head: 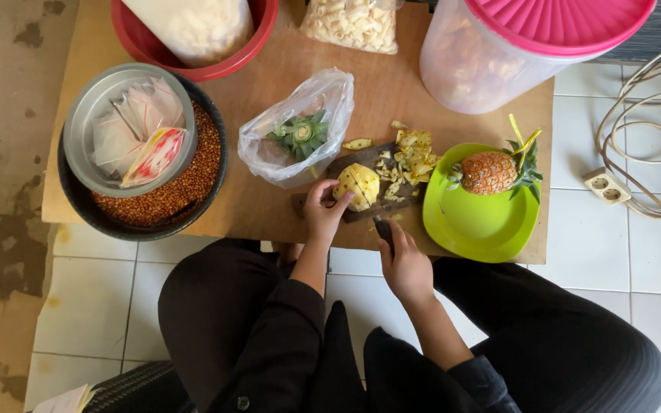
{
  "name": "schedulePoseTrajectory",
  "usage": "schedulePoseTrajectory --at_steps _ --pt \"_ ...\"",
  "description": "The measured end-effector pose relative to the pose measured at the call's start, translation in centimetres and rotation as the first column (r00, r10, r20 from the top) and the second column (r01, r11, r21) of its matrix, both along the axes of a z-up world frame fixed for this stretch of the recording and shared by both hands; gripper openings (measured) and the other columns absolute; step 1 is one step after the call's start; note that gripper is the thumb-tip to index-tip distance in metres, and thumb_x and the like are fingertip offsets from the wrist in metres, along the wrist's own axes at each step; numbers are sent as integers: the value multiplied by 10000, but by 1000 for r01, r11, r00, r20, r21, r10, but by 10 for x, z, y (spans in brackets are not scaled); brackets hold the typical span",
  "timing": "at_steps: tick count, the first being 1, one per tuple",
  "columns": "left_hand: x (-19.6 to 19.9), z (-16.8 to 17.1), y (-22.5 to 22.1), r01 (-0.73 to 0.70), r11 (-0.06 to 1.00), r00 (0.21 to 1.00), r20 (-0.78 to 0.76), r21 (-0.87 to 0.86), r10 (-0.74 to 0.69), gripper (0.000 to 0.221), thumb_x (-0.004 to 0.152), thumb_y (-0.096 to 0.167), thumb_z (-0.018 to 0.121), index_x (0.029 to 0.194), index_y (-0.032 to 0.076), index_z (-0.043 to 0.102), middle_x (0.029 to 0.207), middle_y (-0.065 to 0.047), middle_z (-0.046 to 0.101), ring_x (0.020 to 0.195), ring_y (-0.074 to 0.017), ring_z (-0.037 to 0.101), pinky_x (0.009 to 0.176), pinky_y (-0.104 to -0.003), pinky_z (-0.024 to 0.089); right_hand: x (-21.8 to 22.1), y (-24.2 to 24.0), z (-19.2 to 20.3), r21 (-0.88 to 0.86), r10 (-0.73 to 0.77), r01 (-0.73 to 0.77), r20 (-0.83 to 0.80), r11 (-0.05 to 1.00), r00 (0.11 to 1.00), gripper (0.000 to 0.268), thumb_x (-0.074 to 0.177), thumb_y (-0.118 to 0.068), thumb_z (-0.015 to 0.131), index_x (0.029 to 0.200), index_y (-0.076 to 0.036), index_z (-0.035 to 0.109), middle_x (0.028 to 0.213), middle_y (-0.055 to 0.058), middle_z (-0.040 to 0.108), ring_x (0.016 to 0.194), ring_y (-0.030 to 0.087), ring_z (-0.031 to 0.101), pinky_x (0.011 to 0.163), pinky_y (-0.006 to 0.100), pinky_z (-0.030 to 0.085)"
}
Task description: Peeling a pineapple using a knife on a wooden cutting board.
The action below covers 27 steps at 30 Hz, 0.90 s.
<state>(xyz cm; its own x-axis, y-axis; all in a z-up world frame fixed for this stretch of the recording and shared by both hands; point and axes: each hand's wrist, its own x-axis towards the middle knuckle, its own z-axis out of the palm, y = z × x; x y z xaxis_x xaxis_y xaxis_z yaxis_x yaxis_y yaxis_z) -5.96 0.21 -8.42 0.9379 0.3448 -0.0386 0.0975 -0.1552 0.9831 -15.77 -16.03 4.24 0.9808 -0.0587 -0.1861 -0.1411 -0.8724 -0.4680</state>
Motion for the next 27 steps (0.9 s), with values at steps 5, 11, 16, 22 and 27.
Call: schedulePoseTrajectory --at_steps 5,11,16,22,27 --pt "-5 -1 -10 20 972 996 -75 -235 -39 656 700 264 970 1265 105 678 1228 -157 679 1138 -285 672 897 -335 579 -6 -7 7 -131 33 -34 -6 991 999 495 1014 -419 500 1444 -177 539 1084 93 707 878 324 752 712 438 613" --pt "-3 -9 -14 19 917 992 -104 -399 -66 799 641 196 1009 1332 30 645 1269 -258 655 1203 -335 641 979 -372 553 -3 -21 10 -303 86 -63 63 951 994 465 969 -448 556 1380 -239 613 976 20 694 752 281 750 626 417 609" --pt "2 -21 -11 41 892 988 -113 -450 -103 864 623 188 1027 1369 31 621 1312 -260 638 1249 -352 608 1034 -409 528 7 -26 12 -347 104 -76 65 935 992 441 951 -479 560 1347 -301 634 939 -19 680 713 278 745 621 431 611" --pt "5 -30 -6 63 895 984 -124 -442 -130 855 658 251 1022 1379 37 615 1353 -227 633 1306 -320 572 1091 -394 488 21 -16 9 -363 71 -68 -4 929 997 429 965 -531 506 1326 -334 629 952 -20 685 731 324 750 657 459 610" --pt "5 -12 -9 139 909 971 -125 -392 -202 858 661 219 1014 1387 29 598 1330 -224 647 1279 -342 594 1066 -420 518 37 5 5 -328 46 -63 -58 943 997 465 989 -507 461 1383 -291 582 1073 43 705 766 375 752 695 492 608"
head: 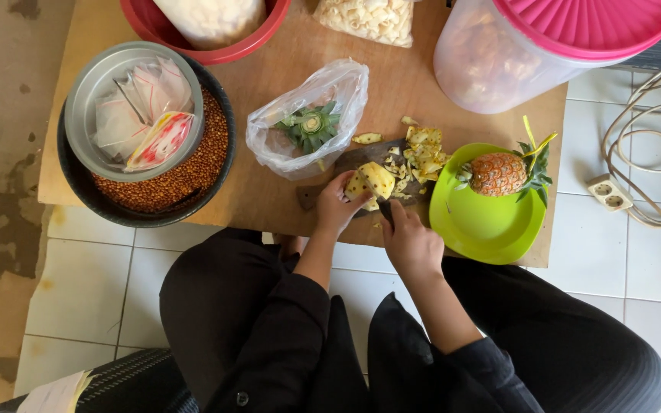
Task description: Peeling a pineapple using a knife on a wooden cutting board.
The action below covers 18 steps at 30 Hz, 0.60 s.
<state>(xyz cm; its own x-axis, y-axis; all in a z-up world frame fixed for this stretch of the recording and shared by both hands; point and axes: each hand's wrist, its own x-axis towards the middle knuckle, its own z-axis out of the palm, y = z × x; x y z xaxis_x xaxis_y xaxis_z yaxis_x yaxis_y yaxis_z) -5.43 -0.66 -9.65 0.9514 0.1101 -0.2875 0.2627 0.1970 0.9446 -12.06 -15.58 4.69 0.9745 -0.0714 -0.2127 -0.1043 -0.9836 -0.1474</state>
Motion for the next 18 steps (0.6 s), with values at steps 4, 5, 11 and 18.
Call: schedulePoseTrajectory --at_steps 4,5,11,18 --pt "-1 6 -1 2 1000 1000 -4 12 -2 860 677 207 998 1399 14 574 1341 -240 635 1288 -345 585 1078 -425 507 14 2 -36 22 10 -11 32 1000 999 488 972 -522 497 1386 -272 570 1078 52 706 763 385 749 699 496 610" --pt "-3 9 -1 2 1000 1000 -4 19 -2 839 699 192 981 1401 3 563 1340 -251 631 1290 -353 583 1078 -428 508 15 1 -43 41 14 -16 38 999 999 483 985 -522 486 1382 -260 575 1083 56 708 774 380 751 697 491 611" --pt "-2 12 1 45 998 999 -2 50 -45 830 717 182 961 1414 7 548 1369 -244 615 1315 -362 560 1075 -428 514 7 -7 -8 70 -34 47 -165 996 986 503 1001 -560 413 1389 -266 541 1148 73 703 920 388 740 811 507 596" --pt "3 21 5 68 991 997 37 116 -72 781 722 150 951 1392 12 575 1332 -262 634 1285 -376 580 1043 -416 536 -9 -1 -11 99 -102 120 -173 988 980 517 1028 -506 410 1429 -193 499 1138 107 704 948 383 740 822 503 588"
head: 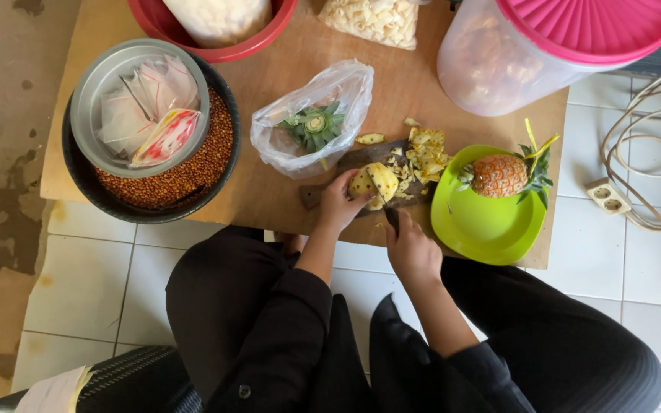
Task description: Peeling a pineapple using a knife on a wooden cutting board.
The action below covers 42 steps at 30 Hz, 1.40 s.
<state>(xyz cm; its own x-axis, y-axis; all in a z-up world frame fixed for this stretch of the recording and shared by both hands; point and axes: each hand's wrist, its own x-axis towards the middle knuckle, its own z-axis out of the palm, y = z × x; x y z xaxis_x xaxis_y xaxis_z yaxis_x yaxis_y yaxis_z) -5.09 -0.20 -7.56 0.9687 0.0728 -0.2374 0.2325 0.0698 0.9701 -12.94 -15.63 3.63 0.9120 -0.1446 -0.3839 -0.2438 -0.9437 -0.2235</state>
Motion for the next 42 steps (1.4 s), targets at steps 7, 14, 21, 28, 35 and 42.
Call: schedulePoseTrajectory --at_steps 7,14,21,28,35,42 --pt "3 -6 5 29 998 997 -74 -48 -32 853 720 238 972 1423 14 544 1365 -271 604 1319 -357 552 1061 -390 515 18 -11 19 239 -34 29 16 971 999 527 1023 -494 468 1385 -130 587 1087 179 742 993 416 722 853 524 579" --pt "4 -1 10 51 996 993 -101 -72 -58 831 753 248 964 1425 3 541 1373 -309 573 1308 -401 545 1020 -428 547 1 -34 -30 483 -225 189 17 855 974 455 1037 -432 491 1315 -112 657 775 105 744 810 307 725 730 458 575" --pt "3 0 11 61 996 996 -53 -65 -65 813 780 229 937 1421 -47 521 1367 -347 559 1314 -446 522 1000 -448 552 -3 -34 -45 472 -182 142 39 870 982 439 1066 -396 478 1283 -59 659 793 163 733 742 309 730 595 417 569" --pt "4 -1 10 61 994 996 -63 -93 -67 827 775 201 938 1440 -36 509 1382 -350 544 1320 -451 513 1000 -450 546 14 -21 -38 330 -71 19 147 944 987 464 1074 -426 474 1273 -41 640 812 199 726 753 341 739 615 423 585" --pt "3 -5 8 57 995 996 -60 -84 -62 795 792 200 926 1443 -18 525 1399 -347 537 1331 -445 500 1019 -456 538 30 -16 -42 310 -51 1 154 951 987 487 1054 -468 487 1258 -57 648 857 204 740 818 365 746 663 471 595" --pt "6 27 13 208 951 973 -145 231 -177 774 829 283 856 1455 -19 515 1397 -298 567 1306 -388 543 990 -392 561 4 -33 -19 290 -37 3 111 957 993 498 1036 -511 503 1238 -87 669 869 220 747 853 398 742 706 494 611"
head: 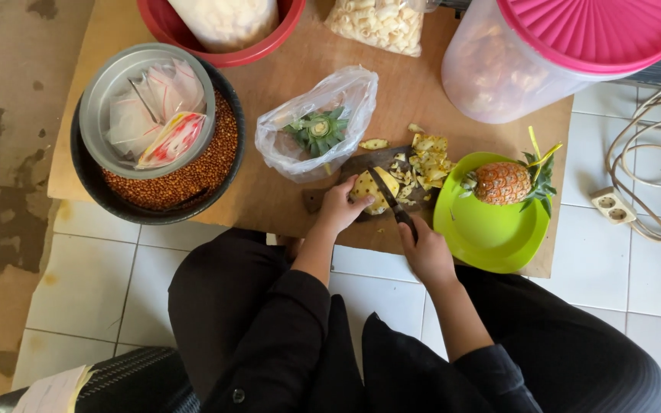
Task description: Peeling a pineapple using a knife on a wooden cutting board.
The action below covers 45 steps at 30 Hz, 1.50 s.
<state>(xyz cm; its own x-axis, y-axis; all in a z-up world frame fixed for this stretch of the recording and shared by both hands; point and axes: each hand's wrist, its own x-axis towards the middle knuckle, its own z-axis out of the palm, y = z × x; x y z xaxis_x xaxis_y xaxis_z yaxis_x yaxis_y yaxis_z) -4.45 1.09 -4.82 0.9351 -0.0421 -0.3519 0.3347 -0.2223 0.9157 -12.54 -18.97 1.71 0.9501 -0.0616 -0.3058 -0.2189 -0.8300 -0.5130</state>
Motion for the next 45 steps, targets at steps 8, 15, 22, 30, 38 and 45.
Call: schedulePoseTrajectory --at_steps 8,15,22,30,38,45 --pt "7 -6 3 81 987 996 -48 139 -75 808 818 390 833 1463 16 520 1425 -235 572 1332 -367 525 1034 -403 530 29 14 -15 5 5 -5 -1 1000 1000 493 1035 -517 484 1237 -104 660 891 202 748 885 381 740 742 497 607" --pt "10 1 1 165 947 984 -118 275 -137 807 848 469 777 1493 66 506 1446 -180 584 1375 -330 511 1127 -416 466 15 1 23 11 4 -2 -119 1000 993 520 1031 -529 491 1262 -100 671 968 231 751 957 415 726 825 519 595" --pt "15 3 2 246 911 966 -163 332 -202 866 863 582 709 1522 71 472 1473 -188 564 1422 -339 462 1164 -433 432 40 13 -12 -7 20 -21 -118 1000 993 530 1014 -566 463 1243 -124 644 980 220 747 1004 399 717 858 519 579" --pt "15 9 2 251 916 962 -186 313 -200 814 884 507 722 1521 67 471 1467 -180 569 1422 -328 461 1151 -438 437 24 5 40 49 14 -7 -138 999 990 484 1001 -529 522 1208 -127 695 978 216 758 985 401 723 868 499 586" --pt "10 52 3 296 906 952 -173 302 -253 815 898 449 727 1522 7 446 1493 -218 530 1426 -337 451 1138 -431 446 58 14 -5 76 41 -30 -152 997 987 475 988 -525 527 1180 -121 685 904 180 753 894 369 737 799 473 597" --pt "9 31 8 191 968 975 -142 163 -168 858 853 412 803 1506 -26 461 1484 -226 535 1407 -343 471 1131 -401 439 43 -24 -1 165 -210 218 -65 962 976 564 1032 -544 490 1372 -108 603 1068 241 732 1005 431 705 870 544 564"
